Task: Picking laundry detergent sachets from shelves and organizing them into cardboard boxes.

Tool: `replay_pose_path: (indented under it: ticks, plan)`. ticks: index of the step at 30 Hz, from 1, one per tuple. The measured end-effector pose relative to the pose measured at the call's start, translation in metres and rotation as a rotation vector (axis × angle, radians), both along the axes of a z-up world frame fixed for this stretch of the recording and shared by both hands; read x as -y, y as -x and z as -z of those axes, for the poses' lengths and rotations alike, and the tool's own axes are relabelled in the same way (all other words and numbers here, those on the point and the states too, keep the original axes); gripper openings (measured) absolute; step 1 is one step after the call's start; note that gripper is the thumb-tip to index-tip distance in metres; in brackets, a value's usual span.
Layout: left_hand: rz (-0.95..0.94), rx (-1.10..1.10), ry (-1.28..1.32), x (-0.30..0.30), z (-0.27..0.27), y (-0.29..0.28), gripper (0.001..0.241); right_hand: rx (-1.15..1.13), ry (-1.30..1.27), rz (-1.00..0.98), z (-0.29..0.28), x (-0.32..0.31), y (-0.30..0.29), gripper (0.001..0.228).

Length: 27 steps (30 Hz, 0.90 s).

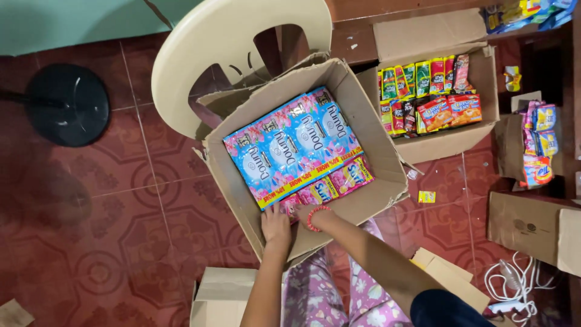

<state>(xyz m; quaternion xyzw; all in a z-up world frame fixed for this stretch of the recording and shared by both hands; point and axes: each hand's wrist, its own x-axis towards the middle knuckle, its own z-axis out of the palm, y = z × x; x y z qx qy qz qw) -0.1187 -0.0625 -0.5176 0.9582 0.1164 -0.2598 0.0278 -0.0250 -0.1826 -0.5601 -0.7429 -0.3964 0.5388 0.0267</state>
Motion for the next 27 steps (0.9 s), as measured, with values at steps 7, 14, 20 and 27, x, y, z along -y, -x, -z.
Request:
replay_pose_path:
  ticks: [7, 14, 20, 27]
  plan:
    - [-0.111, -0.275, 0.262, -0.003, -0.010, 0.004, 0.037, 0.099, -0.036, 0.022, -0.019, 0.020, -0.018, 0.050]
    - [-0.134, -0.049, 0.616, -0.006, -0.049, -0.011, 0.034, 0.176, -0.376, 0.552, -0.155, 0.075, -0.045, 0.034]
    - [0.052, 0.127, 0.743, 0.062, -0.146, -0.097, 0.032, 0.339, -0.694, 0.905, -0.256, 0.185, -0.049, 0.020]
    - [0.345, 0.202, 1.141, 0.258, -0.210, -0.177, 0.031, 0.457, -0.666, 1.459, -0.306, 0.366, -0.005, 0.026]
